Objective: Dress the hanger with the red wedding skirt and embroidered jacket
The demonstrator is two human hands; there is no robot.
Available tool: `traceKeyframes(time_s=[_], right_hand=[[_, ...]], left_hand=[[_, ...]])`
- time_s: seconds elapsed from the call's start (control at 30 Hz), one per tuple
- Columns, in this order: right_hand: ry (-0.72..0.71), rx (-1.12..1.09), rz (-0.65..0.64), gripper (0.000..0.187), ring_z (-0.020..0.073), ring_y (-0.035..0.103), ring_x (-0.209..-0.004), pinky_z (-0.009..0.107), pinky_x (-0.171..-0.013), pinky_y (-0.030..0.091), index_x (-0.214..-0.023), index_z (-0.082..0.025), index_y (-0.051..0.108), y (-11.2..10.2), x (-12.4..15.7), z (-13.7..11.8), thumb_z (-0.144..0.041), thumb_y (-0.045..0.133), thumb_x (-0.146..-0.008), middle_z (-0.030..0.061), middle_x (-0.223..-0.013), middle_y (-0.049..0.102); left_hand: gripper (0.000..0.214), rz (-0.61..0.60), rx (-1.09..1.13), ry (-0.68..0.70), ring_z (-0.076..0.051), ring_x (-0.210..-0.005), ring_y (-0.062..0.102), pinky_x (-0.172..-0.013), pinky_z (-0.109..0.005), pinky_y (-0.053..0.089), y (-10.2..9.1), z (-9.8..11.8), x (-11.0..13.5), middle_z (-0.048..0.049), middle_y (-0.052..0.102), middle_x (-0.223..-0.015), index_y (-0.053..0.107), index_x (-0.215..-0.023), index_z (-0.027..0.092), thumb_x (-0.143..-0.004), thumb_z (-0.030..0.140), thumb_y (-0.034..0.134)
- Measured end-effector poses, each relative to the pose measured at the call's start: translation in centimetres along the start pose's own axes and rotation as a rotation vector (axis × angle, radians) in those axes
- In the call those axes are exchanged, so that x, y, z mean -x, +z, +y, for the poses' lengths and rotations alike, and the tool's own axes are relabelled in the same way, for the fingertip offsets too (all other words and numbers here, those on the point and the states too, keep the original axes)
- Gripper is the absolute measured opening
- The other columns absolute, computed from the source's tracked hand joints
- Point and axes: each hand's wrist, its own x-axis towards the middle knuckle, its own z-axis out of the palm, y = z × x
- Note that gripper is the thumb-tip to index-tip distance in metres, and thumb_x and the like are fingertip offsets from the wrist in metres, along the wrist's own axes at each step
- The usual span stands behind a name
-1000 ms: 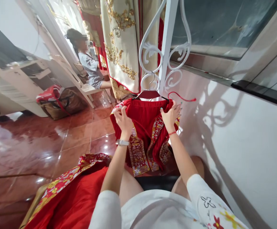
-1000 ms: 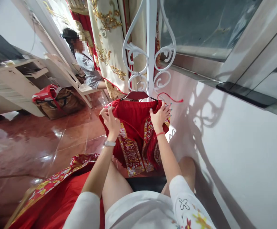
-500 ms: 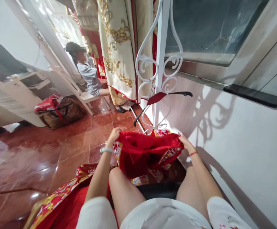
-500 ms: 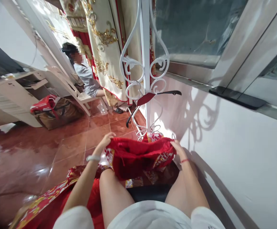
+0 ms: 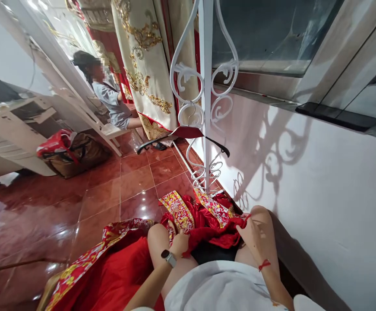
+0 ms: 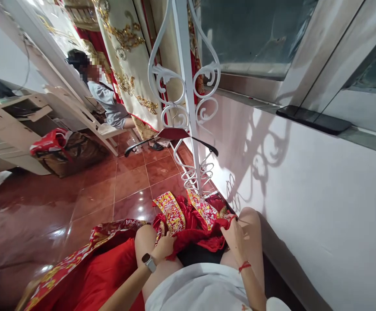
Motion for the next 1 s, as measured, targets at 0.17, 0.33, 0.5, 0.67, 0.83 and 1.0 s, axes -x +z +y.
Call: traceKeyframes(time_s=[0.17,0.33,0.5,0.67,0.83,1.0], right_hand=[[-0.060,0.007,0.054,0.029,0.0268,0.067,-0.078,0.036,-0.073,0.048,-0.099,-0.017,0.056,-1.7,-1.0,1.6,-0.029,0.058,-0.073,0.0103,-0.083,0.070],[-0.140,0.061,0.007,0.030,0.0275,0.067,-0.088,0.037,-0.080,0.050,-0.098,-0.017,0.061,-1.8,-1.3,3.3,-0.018,0.055,-0.070,0.0119,-0.091,0.070],[-0.061,0.123,0.053,0.042,0.0296,0.061,-0.109,0.040,-0.087,0.050,-0.113,-0.017,0.060,-0.2,1.4,4.5,-0.017,0.051,-0.073,0.0157,-0.119,0.063],[-0.079,0.111,0.028,0.052,0.0300,0.058,-0.111,0.044,-0.095,0.048,-0.118,-0.014,0.056,0.7,3.7,3.5,-0.005,0.046,-0.068,0.0162,-0.115,0.063],[-0.243,0.261,-0.128,0.062,0.0378,0.030,-0.142,0.061,-0.112,0.026,-0.122,-0.023,0.062,1.6,3.0,0.6,-0.002,0.054,-0.064,0.0144,-0.149,0.041],[-0.369,0.204,-0.603,0.027,0.0329,0.040,-0.138,0.054,-0.115,0.025,-0.085,-0.021,0.074,3.9,-1.0,-2.3,-0.006,0.056,-0.071,0.0102,-0.143,0.054]], left_hand=[[0.048,-0.092,-0.104,0.081,-0.028,-0.114,0.065,-0.099,-0.043,0.051,-0.1,0.7,-0.4,-0.0102,0.067,-0.124,0.070,-0.114,0.026,-0.076,0.003,0.050],[0.038,-0.059,-0.091,0.004,-0.032,-0.108,0.068,-0.094,-0.045,0.054,1.2,1.9,-0.5,-0.0177,0.071,-0.113,0.072,-0.107,0.015,-0.078,0.007,0.049],[0.056,0.226,0.123,-0.057,-0.023,-0.129,0.056,-0.107,-0.034,0.046,0.2,1.4,-0.1,-0.0148,0.047,-0.150,0.059,-0.127,0.016,-0.075,0.001,0.048],[0.053,0.554,0.262,-0.066,-0.025,-0.138,0.047,-0.112,-0.036,0.042,-4.7,1.3,2.2,-0.0151,0.049,-0.148,0.062,-0.119,0.014,-0.071,-0.002,0.048],[0.053,0.597,0.257,0.019,-0.025,-0.140,0.044,-0.113,-0.036,0.042,-7.8,2.8,4.2,-0.0139,0.049,-0.147,0.061,-0.118,0.015,-0.068,0.000,0.050],[0.051,0.488,0.236,0.018,-0.028,-0.135,0.048,-0.108,-0.038,0.045,-8.6,3.4,5.5,-0.0116,0.051,-0.144,0.061,-0.115,0.020,-0.067,0.005,0.051]])
